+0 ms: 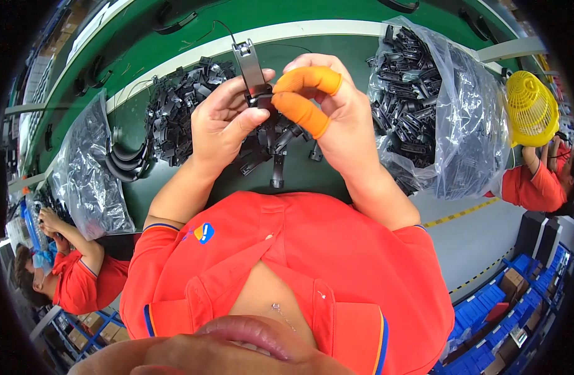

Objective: The person assembles plastic and metal components by hand, inserting the metal components into plastic casings on an assembly line.

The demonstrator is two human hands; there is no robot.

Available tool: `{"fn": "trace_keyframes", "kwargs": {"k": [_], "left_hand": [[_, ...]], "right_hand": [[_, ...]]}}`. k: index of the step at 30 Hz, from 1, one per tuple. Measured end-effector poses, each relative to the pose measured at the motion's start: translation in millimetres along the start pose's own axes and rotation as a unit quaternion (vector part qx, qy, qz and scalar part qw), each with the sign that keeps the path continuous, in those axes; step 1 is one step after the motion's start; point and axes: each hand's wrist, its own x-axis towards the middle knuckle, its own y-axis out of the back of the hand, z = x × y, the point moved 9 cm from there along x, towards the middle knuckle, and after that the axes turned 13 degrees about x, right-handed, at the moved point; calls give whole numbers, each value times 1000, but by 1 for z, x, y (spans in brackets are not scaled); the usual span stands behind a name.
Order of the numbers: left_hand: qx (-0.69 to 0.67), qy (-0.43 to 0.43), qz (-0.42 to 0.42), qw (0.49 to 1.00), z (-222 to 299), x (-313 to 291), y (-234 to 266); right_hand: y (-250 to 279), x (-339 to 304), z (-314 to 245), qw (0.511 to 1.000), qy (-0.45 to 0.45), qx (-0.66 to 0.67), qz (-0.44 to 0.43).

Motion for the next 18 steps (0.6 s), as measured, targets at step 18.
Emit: {"fn": "trace_keyframes", "kwargs": {"k": [18], "left_hand": [[21,29,-19,999,-12,-15,-23]], "right_hand": [[-12,1,8,994,-31,-97,-36]]}}
